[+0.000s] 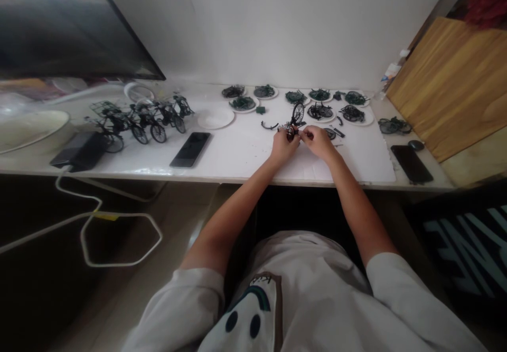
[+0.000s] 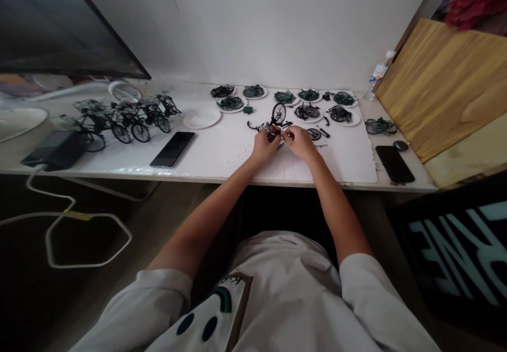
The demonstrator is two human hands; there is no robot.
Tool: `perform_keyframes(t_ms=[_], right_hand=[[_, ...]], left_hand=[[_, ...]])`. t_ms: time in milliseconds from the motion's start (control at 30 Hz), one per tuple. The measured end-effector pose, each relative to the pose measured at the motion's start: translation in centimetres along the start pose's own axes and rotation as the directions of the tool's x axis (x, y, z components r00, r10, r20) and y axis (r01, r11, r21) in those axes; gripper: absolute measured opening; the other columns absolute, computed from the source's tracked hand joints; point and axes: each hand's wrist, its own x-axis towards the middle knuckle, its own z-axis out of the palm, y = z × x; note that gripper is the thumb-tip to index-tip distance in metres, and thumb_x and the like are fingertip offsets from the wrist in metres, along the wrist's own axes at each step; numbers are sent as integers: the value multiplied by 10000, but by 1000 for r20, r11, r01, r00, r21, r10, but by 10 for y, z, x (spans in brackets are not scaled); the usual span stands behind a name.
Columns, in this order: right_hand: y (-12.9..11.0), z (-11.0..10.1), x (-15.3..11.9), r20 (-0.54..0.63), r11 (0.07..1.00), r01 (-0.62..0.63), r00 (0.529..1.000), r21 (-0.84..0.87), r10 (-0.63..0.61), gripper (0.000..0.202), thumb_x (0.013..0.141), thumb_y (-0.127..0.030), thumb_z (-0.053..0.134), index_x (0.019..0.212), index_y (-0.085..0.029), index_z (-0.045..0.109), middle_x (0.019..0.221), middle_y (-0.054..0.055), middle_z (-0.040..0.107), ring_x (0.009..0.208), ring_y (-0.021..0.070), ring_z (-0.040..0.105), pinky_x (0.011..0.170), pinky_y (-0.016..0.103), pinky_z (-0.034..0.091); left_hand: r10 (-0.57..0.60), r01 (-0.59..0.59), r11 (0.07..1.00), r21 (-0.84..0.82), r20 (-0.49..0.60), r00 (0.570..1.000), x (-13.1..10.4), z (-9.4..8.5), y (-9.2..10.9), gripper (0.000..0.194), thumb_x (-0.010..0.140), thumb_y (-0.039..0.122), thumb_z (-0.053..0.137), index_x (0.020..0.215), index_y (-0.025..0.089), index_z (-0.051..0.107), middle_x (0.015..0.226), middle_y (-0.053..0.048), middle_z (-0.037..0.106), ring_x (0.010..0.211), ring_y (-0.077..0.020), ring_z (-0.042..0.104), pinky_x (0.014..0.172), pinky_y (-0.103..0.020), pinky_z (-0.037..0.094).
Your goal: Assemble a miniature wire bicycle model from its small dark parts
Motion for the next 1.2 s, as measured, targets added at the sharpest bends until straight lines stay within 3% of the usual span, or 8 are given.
perform_keyframes(t_ms=[933, 1200], right_hand=[[-8, -5, -3, 80, 996, -33, 996, -78, 39, 307, 1048, -407, 564, 813, -225, 642, 861, 95, 744, 809, 234, 627, 801, 343, 438], [-7, -5, -2, 88, 996, -36, 995, -84, 43, 359, 1059, -472, 552, 810, -230, 643, 860, 95, 742, 807, 236, 619, 797, 346, 433]], left_hand=[[26, -28, 998, 57, 47, 999, 0, -1, 2, 206, 917, 138, 673, 1116, 158, 720, 815, -49, 709, 700, -171, 623, 712, -327, 472], [19, -21, 999, 42, 45, 999, -1, -2, 4, 190, 922, 157, 676, 1109, 162, 711, 811, -49, 706, 707, -178, 624, 717, -333, 474]])
